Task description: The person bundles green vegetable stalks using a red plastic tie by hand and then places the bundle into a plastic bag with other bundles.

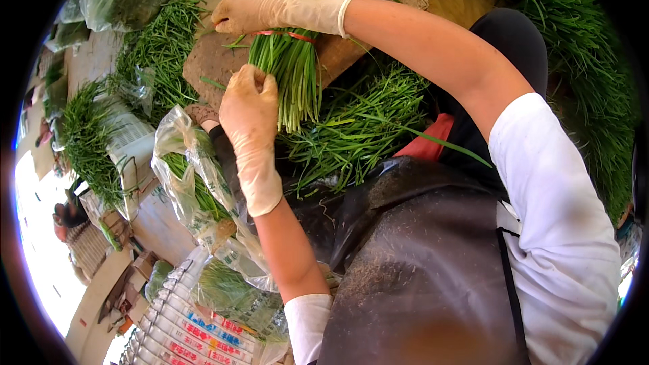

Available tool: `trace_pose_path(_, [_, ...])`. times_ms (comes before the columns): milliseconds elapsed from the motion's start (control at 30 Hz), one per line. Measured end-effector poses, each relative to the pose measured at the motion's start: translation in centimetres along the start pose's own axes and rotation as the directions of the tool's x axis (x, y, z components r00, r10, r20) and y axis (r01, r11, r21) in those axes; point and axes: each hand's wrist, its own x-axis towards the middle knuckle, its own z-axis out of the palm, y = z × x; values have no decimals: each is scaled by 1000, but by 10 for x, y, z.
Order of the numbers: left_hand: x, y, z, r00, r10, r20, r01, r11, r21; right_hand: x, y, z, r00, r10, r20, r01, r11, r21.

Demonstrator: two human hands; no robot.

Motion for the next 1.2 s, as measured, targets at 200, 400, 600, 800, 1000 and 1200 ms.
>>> trace_pose_path(200, [-24,-31,-24,941,-139,310,270,859,-435,6,23,6,992,124,26,-126,981,145])
trace_pose_path(400, [-53,-66,-81,874,-251,417,419,824,-382,8,47,28,988,149,-42,-108,856,506])
trace_pose_path(600, [-191,-209,-186,780,-625,36,538,640,-549,18,59,37,988,151,-22,-131,914,385])
trace_pose_path(800, [-316,-274,-113,651,-746,138,700,661,272,23,30,53,987,159,-18,-147,945,291])
trace_pose_path(1000, [-99,-37,-17,953,-292,-81,241,894,-378,33,93,70,808,-492,-323,315,825,-469])
trace_pose_path(1200, [-63,-28,30,897,-402,-184,351,901,-255,20,47,49,986,156,-52,-141,966,216])
